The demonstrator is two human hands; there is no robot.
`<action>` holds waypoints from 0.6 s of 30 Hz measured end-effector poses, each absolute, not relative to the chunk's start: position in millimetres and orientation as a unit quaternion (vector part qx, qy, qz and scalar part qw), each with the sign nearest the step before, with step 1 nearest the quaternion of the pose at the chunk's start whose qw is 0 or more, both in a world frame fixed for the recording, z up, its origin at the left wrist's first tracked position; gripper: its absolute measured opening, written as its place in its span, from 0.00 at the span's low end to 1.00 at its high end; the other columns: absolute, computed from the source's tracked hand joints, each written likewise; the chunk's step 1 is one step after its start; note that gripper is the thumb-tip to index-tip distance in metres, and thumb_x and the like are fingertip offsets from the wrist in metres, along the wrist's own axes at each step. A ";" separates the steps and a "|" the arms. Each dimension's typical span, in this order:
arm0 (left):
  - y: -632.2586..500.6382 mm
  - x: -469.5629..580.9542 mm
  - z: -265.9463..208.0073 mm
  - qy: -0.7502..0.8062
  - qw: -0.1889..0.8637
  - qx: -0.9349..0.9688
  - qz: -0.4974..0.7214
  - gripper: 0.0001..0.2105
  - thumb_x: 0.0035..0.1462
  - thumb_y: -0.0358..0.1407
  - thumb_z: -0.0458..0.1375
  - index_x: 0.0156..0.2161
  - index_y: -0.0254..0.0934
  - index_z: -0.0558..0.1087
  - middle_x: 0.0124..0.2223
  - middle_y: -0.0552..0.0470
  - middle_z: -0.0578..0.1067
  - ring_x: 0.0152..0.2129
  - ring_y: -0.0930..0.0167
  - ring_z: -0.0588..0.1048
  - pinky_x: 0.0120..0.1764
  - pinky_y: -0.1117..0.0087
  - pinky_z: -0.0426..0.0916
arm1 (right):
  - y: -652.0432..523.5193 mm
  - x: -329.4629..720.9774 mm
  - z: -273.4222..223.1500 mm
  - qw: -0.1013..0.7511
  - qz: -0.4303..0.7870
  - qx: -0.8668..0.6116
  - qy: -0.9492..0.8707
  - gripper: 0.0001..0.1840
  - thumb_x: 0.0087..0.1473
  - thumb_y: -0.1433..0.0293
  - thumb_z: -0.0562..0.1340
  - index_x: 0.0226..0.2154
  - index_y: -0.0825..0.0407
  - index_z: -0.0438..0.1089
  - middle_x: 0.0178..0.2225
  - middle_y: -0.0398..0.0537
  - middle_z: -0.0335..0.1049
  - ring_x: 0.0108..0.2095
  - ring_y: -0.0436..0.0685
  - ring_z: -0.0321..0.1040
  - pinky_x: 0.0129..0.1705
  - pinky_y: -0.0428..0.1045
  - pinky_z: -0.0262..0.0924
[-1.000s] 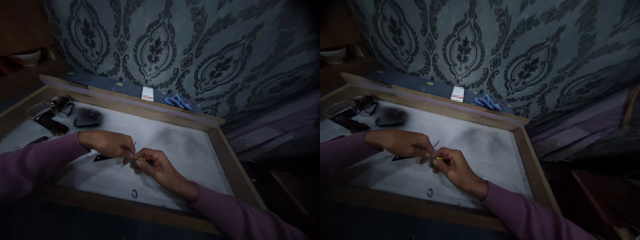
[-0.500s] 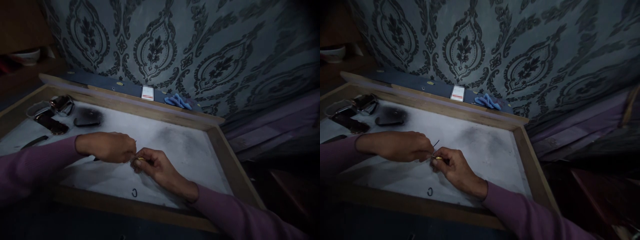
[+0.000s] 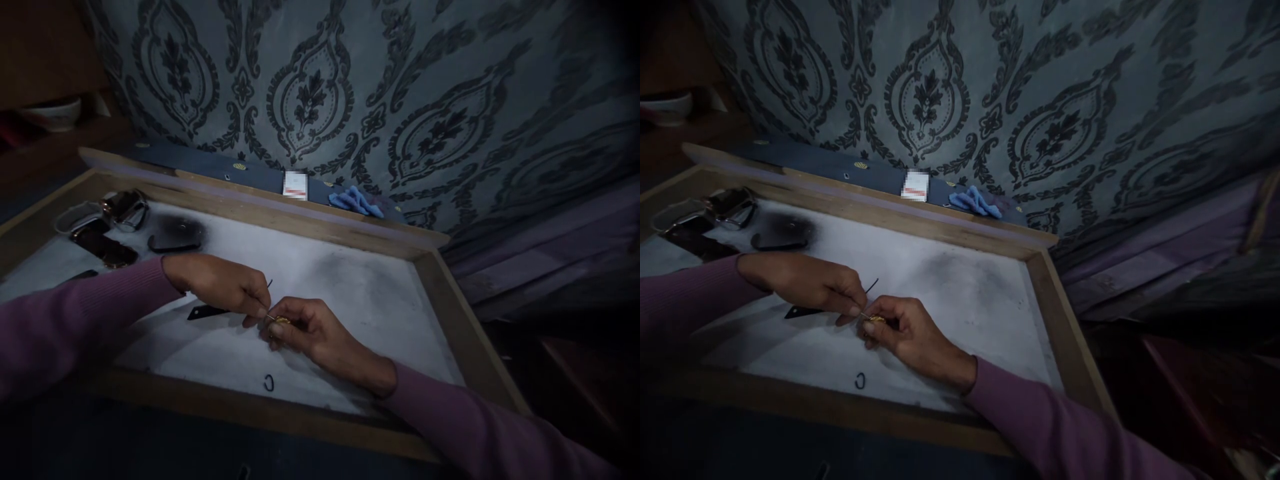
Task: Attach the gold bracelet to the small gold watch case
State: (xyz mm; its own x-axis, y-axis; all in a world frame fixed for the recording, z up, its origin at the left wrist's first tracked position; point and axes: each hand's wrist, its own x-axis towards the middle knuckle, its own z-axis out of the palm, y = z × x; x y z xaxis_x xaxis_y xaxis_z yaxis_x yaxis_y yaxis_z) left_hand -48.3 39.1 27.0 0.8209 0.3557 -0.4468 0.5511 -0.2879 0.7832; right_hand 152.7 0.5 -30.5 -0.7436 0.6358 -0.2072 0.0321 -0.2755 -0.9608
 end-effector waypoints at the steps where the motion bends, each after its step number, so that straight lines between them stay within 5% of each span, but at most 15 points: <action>1: 39.4 -48.8 26.5 0.283 0.527 0.796 -0.090 0.11 0.57 0.27 0.48 0.25 0.34 0.67 0.24 0.55 0.69 0.25 0.74 0.67 0.30 0.77 0.62 | 0.7 152.9 -30.3 0.203 0.744 -0.293 -0.565 0.16 0.52 0.58 0.67 0.33 0.55 0.72 0.31 0.44 0.70 0.30 0.48 0.68 0.36 0.48 0.64; 9: 37.4 -52.8 26.7 0.279 0.542 0.790 -0.064 0.12 0.59 0.29 0.48 0.25 0.34 0.68 0.25 0.56 0.69 0.25 0.74 0.67 0.32 0.76 0.63 | 2.5 153.7 -26.8 0.217 0.741 -0.283 -0.569 0.12 0.54 0.62 0.66 0.35 0.54 0.71 0.31 0.44 0.71 0.29 0.48 0.69 0.35 0.47 0.64; 18: 13.5 -44.8 19.1 0.395 0.483 0.779 0.064 0.13 0.61 0.39 0.51 0.37 0.32 0.74 0.33 0.52 0.75 0.29 0.72 0.71 0.32 0.74 0.63 | 2.9 153.4 -25.2 0.250 0.692 -0.328 -0.593 0.14 0.55 0.70 0.65 0.43 0.51 0.63 0.27 0.40 0.72 0.28 0.49 0.69 0.32 0.46 0.62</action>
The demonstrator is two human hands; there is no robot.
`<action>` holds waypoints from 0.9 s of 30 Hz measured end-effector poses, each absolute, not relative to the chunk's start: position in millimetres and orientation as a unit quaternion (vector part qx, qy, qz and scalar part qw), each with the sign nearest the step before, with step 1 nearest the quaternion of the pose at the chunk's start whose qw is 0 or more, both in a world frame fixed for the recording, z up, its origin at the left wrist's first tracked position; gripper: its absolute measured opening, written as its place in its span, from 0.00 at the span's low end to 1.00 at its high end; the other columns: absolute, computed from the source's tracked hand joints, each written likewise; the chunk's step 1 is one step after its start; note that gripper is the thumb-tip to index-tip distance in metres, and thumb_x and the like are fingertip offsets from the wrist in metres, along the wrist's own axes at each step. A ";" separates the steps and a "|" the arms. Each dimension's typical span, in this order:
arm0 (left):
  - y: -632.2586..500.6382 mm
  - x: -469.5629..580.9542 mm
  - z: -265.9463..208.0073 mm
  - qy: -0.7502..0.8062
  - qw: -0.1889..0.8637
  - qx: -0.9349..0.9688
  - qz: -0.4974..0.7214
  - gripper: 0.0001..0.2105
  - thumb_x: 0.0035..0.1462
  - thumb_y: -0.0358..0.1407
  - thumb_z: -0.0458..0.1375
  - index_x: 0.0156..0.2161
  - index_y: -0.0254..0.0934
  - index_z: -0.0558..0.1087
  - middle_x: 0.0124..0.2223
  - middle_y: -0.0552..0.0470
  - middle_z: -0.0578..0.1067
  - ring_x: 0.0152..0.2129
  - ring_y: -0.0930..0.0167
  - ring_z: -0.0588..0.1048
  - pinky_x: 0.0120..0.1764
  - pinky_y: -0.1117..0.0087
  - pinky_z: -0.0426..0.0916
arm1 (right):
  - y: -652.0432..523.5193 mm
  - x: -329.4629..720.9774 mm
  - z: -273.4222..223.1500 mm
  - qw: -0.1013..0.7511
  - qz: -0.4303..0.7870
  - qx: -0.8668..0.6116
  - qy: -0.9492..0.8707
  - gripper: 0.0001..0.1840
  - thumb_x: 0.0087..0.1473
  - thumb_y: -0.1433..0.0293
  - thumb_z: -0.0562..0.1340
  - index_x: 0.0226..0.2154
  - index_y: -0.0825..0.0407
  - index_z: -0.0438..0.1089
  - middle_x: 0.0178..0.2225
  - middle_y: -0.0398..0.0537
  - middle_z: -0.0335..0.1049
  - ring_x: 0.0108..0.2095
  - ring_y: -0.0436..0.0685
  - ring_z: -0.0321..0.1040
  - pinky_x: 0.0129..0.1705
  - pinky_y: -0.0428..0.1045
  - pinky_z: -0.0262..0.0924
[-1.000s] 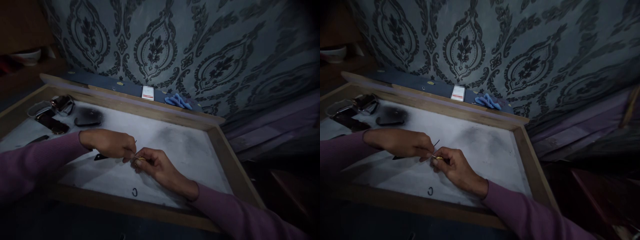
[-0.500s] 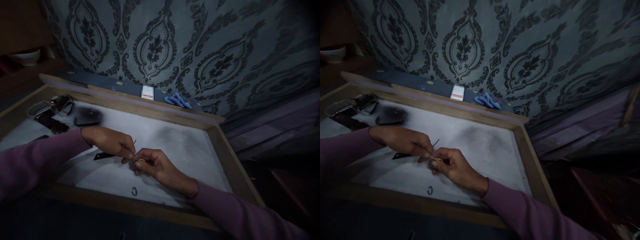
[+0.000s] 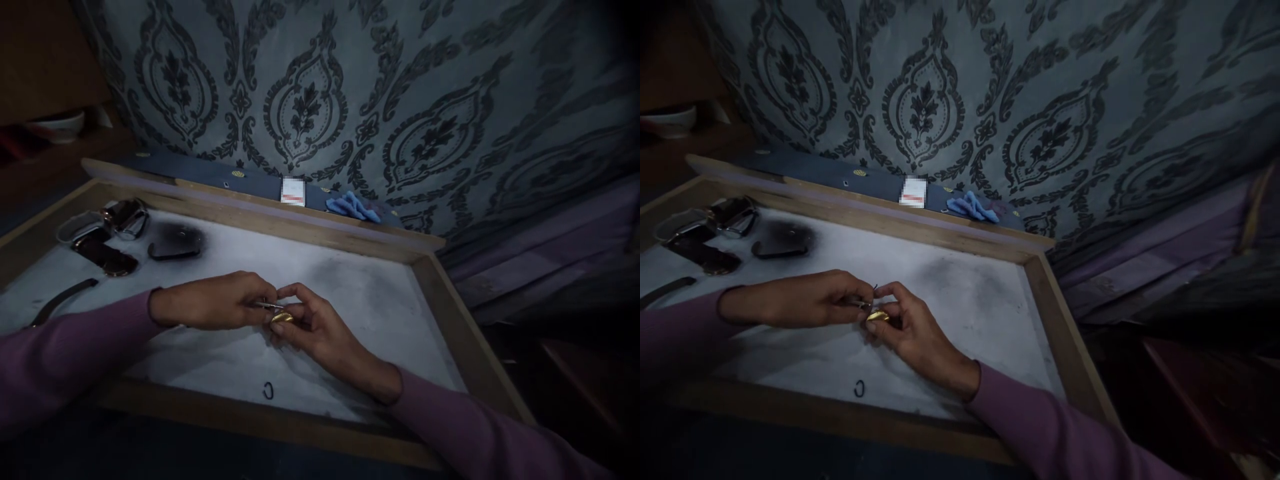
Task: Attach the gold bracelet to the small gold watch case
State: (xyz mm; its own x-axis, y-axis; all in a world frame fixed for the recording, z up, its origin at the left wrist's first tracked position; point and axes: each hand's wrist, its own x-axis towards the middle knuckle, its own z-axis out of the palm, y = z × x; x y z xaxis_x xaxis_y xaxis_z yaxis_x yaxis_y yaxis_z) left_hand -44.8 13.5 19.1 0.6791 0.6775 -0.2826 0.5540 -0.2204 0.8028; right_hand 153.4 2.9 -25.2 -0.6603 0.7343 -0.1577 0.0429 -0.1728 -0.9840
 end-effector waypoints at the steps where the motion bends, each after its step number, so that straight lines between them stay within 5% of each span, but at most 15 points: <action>1: 12.3 -43.5 17.1 0.403 0.480 0.775 0.077 0.13 0.61 0.39 0.52 0.37 0.32 0.74 0.33 0.52 0.75 0.29 0.72 0.71 0.32 0.74 0.63 | 2.8 153.4 -25.1 0.249 0.687 -0.333 -0.596 0.15 0.55 0.70 0.64 0.44 0.51 0.62 0.27 0.40 0.72 0.28 0.49 0.69 0.33 0.47 0.62; 11: 6.1 -44.5 25.1 0.416 0.427 0.794 0.118 0.14 0.65 0.36 0.46 0.29 0.35 0.67 0.26 0.57 0.66 0.24 0.75 0.65 0.29 0.75 0.58 | 5.8 155.3 -22.4 0.271 0.681 -0.338 -0.591 0.08 0.52 0.66 0.66 0.33 0.53 0.69 0.28 0.42 0.72 0.28 0.49 0.68 0.31 0.45 0.61; 19: -13.5 -40.9 12.5 0.438 0.241 0.863 0.076 0.11 0.66 0.32 0.43 0.40 0.35 0.68 0.28 0.53 0.72 0.24 0.70 0.70 0.28 0.70 0.56 | 8.7 156.8 -25.5 0.314 0.637 -0.339 -0.617 0.09 0.53 0.65 0.66 0.35 0.52 0.76 0.25 0.42 0.70 0.23 0.48 0.62 0.24 0.44 0.55; 27: -13.1 -38.7 14.9 0.439 0.195 0.876 0.049 0.11 0.66 0.30 0.43 0.39 0.34 0.67 0.26 0.53 0.72 0.21 0.71 0.69 0.25 0.71 0.53 | 7.4 155.4 -25.5 0.332 0.611 -0.336 -0.636 0.07 0.54 0.69 0.64 0.36 0.49 0.78 0.26 0.42 0.71 0.25 0.49 0.63 0.28 0.45 0.59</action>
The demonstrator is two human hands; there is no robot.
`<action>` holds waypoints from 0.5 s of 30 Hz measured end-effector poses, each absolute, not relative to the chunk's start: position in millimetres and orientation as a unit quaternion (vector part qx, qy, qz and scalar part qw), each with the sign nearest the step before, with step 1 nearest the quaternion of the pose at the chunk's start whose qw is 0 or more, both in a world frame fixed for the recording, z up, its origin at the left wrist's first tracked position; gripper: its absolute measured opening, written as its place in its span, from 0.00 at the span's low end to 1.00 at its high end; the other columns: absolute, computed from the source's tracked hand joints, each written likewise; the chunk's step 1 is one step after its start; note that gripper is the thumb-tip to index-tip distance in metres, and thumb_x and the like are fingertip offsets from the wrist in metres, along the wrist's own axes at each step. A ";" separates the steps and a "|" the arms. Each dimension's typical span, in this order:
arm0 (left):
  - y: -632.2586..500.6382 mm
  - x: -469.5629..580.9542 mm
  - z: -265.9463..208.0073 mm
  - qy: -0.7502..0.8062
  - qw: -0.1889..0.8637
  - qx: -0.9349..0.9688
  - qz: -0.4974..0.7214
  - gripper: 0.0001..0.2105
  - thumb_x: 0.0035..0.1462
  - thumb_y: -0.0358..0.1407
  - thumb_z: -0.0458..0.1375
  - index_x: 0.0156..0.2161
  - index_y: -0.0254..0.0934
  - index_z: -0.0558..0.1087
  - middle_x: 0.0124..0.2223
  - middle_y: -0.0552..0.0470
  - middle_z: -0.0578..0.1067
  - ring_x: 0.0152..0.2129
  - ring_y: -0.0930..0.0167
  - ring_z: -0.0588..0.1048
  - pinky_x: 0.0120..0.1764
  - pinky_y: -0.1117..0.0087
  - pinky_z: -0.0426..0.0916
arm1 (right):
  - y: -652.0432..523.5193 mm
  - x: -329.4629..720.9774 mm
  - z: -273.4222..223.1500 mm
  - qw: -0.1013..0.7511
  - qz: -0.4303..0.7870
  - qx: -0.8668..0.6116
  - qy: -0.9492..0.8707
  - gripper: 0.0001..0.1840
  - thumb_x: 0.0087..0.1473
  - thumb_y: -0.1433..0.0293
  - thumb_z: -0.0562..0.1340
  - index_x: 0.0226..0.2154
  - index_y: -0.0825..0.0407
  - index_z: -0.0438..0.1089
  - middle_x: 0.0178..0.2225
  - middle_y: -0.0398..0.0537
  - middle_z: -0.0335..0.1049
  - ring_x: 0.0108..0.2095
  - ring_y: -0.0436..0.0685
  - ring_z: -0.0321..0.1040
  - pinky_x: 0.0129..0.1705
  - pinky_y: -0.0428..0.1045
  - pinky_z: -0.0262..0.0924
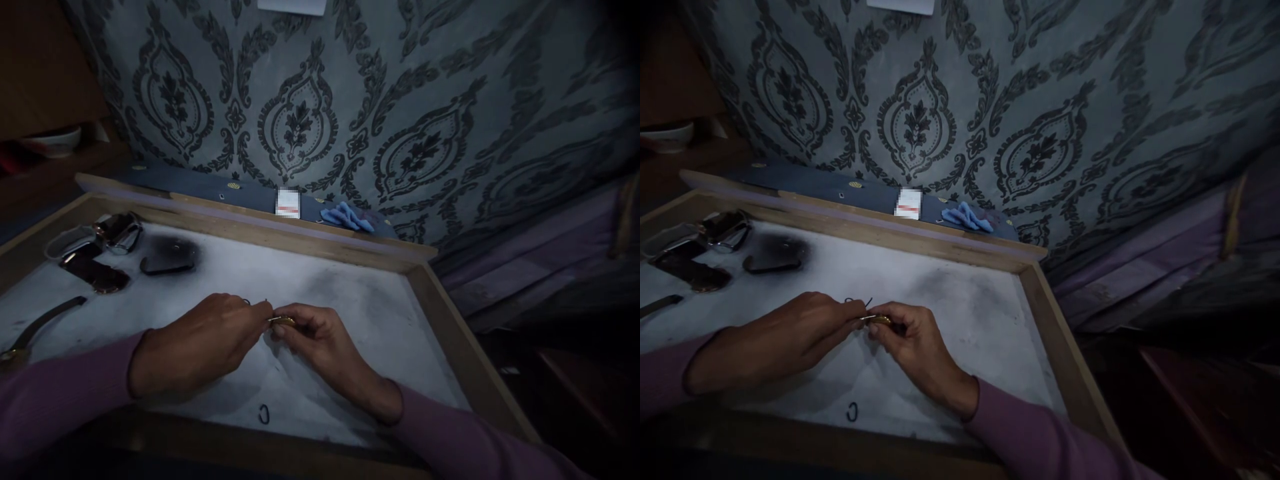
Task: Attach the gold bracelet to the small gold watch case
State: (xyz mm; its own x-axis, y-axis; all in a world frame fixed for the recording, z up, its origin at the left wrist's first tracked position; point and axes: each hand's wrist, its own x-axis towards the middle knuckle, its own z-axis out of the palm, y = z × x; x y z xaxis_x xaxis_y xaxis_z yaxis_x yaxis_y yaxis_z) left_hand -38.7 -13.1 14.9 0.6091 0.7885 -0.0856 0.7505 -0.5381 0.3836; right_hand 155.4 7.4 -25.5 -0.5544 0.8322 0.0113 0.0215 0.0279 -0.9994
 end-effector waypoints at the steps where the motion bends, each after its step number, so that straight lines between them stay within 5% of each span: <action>1: -13.1 -38.5 15.4 0.440 0.192 0.876 0.044 0.11 0.66 0.30 0.43 0.39 0.34 0.67 0.26 0.52 0.72 0.21 0.71 0.69 0.25 0.71 0.54 | 7.2 155.3 -25.3 0.329 0.610 -0.338 -0.637 0.07 0.54 0.69 0.64 0.36 0.49 0.78 0.27 0.43 0.72 0.26 0.50 0.64 0.29 0.46 0.60; 15: -12.6 -40.5 10.7 0.443 0.197 0.872 0.073 0.10 0.66 0.30 0.46 0.38 0.35 0.69 0.28 0.52 0.75 0.24 0.69 0.73 0.28 0.69 0.57 | 7.1 157.1 -24.6 0.299 0.618 -0.333 -0.647 0.09 0.57 0.66 0.62 0.37 0.52 0.76 0.30 0.45 0.73 0.32 0.53 0.68 0.36 0.48 0.62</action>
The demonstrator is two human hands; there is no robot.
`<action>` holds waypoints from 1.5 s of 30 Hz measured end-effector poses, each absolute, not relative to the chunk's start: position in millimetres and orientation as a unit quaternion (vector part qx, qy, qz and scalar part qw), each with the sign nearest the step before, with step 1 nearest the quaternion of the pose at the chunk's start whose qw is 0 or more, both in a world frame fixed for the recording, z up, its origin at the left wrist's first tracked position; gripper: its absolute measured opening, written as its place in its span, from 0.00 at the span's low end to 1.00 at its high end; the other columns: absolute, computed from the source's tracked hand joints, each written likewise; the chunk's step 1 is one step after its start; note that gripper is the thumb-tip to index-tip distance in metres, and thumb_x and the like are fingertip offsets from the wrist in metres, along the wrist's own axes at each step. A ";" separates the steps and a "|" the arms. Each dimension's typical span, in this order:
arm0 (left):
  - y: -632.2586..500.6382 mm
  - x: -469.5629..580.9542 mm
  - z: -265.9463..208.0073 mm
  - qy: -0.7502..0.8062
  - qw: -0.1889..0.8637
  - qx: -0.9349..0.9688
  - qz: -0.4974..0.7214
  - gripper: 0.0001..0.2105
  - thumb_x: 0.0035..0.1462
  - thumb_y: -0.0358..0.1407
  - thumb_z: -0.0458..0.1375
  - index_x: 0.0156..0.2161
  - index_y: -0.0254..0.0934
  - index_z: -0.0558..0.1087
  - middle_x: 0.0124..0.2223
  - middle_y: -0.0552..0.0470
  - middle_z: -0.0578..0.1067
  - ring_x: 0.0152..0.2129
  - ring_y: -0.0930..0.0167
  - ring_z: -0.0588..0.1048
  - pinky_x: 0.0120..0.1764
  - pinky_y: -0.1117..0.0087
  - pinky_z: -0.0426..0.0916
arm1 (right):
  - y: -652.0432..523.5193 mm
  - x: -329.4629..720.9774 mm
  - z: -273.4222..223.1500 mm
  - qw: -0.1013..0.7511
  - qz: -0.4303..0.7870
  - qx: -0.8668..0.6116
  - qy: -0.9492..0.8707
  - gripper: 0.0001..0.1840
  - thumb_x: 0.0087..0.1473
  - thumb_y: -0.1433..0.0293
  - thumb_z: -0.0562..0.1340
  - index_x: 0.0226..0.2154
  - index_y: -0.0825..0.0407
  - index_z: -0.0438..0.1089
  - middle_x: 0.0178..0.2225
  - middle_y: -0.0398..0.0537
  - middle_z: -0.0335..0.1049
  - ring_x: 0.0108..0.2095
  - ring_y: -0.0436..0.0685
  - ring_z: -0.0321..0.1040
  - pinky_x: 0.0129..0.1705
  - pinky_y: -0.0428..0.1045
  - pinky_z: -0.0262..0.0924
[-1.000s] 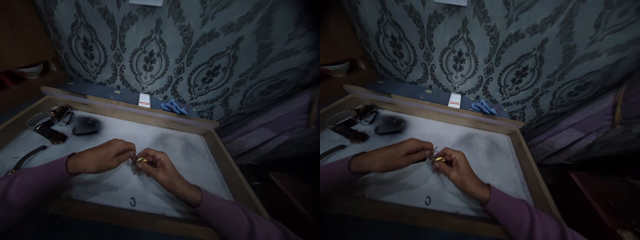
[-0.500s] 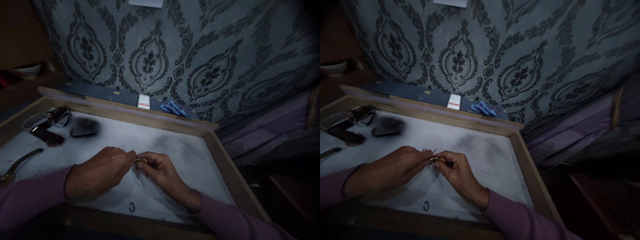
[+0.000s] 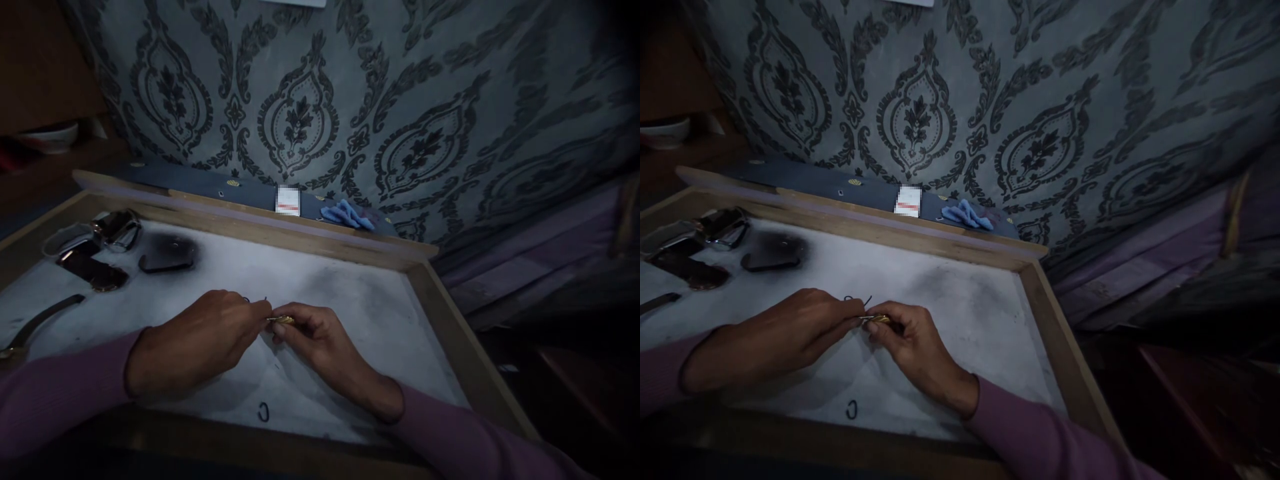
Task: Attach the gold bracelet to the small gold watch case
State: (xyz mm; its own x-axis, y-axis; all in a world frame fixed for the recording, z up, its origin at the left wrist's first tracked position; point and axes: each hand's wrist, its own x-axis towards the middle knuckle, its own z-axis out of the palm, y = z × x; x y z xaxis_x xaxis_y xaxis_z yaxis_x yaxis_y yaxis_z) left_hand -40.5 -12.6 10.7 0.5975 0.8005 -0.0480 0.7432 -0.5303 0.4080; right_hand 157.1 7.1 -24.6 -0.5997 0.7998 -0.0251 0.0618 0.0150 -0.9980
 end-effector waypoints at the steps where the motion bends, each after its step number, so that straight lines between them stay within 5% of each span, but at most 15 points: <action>1: -12.4 -40.6 10.6 0.442 0.196 0.872 0.075 0.10 0.66 0.30 0.46 0.38 0.35 0.69 0.28 0.52 0.75 0.24 0.69 0.73 0.27 0.69 0.57 | 7.0 157.2 -24.3 0.297 0.618 -0.333 -0.648 0.09 0.57 0.66 0.62 0.38 0.52 0.76 0.30 0.45 0.73 0.32 0.53 0.68 0.35 0.48 0.61; 34: -10.7 -40.4 7.3 0.436 0.167 0.884 0.036 0.11 0.63 0.28 0.46 0.37 0.34 0.71 0.28 0.50 0.75 0.24 0.69 0.72 0.27 0.69 0.57 | 3.4 155.2 -25.8 0.286 0.569 -0.363 -0.680 0.08 0.58 0.68 0.61 0.38 0.51 0.76 0.28 0.44 0.73 0.30 0.53 0.69 0.33 0.48 0.63; 45: 5.5 -47.3 17.0 0.406 0.295 0.865 0.027 0.13 0.66 0.33 0.46 0.30 0.36 0.69 0.25 0.55 0.69 0.24 0.72 0.68 0.28 0.72 0.55 | 3.2 156.7 -28.5 0.268 0.585 -0.348 -0.682 0.09 0.58 0.68 0.60 0.37 0.52 0.76 0.27 0.44 0.71 0.29 0.52 0.67 0.32 0.48 0.61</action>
State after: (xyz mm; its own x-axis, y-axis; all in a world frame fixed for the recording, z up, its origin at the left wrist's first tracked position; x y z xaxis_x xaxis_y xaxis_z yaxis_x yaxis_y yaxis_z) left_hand -47.3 5.5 17.0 0.6689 0.7179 -0.1929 0.6863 -0.4969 0.5311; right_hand 156.7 3.2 -28.5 -0.6132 0.7888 -0.0418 0.1613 0.0733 -0.9842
